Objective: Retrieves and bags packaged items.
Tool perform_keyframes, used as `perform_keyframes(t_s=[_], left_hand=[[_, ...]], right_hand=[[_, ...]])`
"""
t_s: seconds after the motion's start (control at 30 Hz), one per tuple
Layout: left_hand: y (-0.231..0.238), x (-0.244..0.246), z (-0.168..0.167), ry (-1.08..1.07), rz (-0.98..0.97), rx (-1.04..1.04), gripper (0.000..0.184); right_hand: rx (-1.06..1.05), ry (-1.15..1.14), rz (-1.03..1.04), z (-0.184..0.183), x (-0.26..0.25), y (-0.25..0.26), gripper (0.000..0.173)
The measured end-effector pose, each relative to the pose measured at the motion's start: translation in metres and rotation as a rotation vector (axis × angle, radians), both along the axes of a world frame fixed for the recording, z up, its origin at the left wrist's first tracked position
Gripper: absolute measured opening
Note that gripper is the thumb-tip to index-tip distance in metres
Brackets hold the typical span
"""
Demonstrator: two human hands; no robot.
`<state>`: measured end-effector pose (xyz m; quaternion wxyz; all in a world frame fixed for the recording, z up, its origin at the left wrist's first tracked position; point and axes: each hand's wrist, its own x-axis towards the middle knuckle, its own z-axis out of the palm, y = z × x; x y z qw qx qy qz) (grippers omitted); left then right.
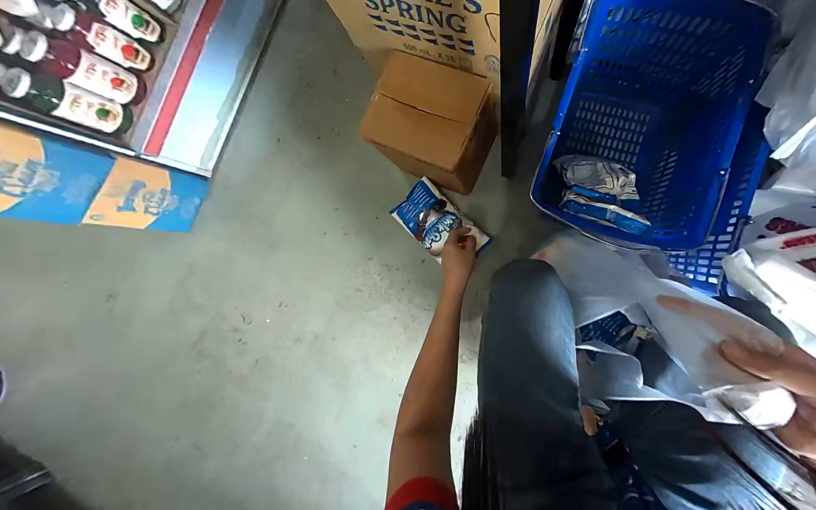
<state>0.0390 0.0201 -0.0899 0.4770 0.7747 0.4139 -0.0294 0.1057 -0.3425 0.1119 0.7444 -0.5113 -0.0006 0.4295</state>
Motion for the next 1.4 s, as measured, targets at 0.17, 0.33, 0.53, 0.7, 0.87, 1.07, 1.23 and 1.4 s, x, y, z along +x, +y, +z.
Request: perform_keyframes(t_s=[0.17, 0.33, 0.53, 0.7, 0.87, 1.07, 1.23, 1.4], left_hand=[[0.007, 0.016, -0.125, 0.571, -0.171, 0.360, 0.091], [0.007, 0.013, -0.164, 0.600, -0.215, 0.533, 0.096], [0.038, 0.003, -0.124, 0.484, -0.298, 0.461, 0.058], [0.082, -0.023, -0.040, 0.097, -0.147, 0.230, 0.053], [0.069, -0.075, 0.111, -0.353, 0.279, -0.061, 0.033], [0.017, -0.130, 0.238, -0.737, 0.256, -0.132, 0.024], [0.006, -0.107, 0.227, -0.366, 0.515, 0.123, 0.019], [0.051, -0.116, 0.091, 0.159, 0.415, -0.012, 0.019]], right_hand=[[-0.131, -0.008, 0.041, 0.007, -0.004, -0.006, 0.042], [-0.191, -0.018, 0.047, 0.007, -0.007, -0.018, 0.042], [-0.179, 0.032, -0.025, 0.009, -0.010, -0.015, 0.041], [-0.139, 0.029, -0.057, 0.002, -0.008, -0.019, 0.042], [-0.105, 0.041, -0.090, -0.004, -0.005, -0.017, 0.036], [-0.051, 0.017, -0.124, -0.012, -0.003, -0.007, 0.024], [-0.062, 0.043, -0.157, -0.010, -0.005, -0.008, 0.022], [-0.039, 0.096, -0.165, -0.018, -0.006, -0.016, 0.025]])
